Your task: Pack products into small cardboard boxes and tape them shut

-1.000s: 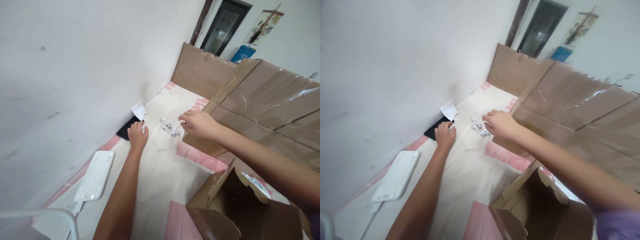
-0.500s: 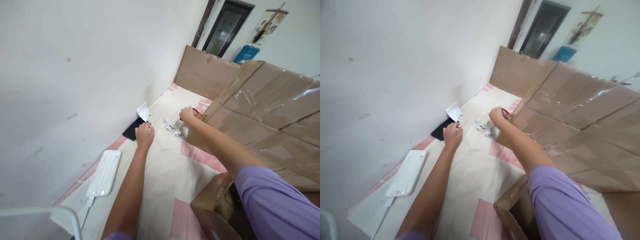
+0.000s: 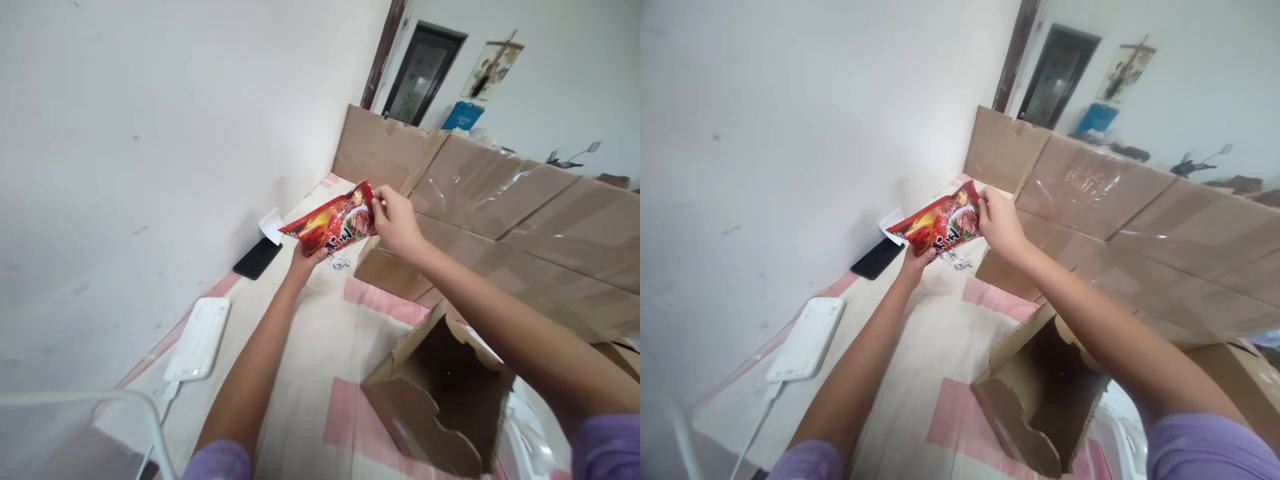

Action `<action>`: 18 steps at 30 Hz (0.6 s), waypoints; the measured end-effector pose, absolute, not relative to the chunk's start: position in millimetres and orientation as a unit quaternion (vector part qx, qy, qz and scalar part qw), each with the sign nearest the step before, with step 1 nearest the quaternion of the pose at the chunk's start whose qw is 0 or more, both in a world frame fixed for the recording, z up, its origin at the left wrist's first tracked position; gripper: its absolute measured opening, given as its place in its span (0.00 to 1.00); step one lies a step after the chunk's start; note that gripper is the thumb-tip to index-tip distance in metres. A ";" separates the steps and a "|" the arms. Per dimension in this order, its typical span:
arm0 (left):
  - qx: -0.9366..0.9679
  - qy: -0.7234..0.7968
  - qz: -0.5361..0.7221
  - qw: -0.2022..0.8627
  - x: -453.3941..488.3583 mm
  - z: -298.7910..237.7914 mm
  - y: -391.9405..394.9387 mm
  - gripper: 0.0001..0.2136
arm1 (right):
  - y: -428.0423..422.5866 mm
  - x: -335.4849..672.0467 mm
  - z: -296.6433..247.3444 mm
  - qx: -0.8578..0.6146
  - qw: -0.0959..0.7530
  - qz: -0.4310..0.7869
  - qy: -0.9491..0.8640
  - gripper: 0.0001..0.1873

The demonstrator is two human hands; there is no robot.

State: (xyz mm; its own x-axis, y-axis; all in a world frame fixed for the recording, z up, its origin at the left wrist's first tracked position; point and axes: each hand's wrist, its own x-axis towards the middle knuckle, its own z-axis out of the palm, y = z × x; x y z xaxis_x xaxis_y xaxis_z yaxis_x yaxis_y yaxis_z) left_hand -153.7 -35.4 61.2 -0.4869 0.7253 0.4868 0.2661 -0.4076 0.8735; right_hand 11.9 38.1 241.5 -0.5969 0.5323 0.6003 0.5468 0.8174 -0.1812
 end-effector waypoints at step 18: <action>0.657 0.531 0.493 0.209 -16.5 176.6 -167.3 0.42 | -73.3 231.0 284.0 -0.223 0.380 0.029 -0.897 0.16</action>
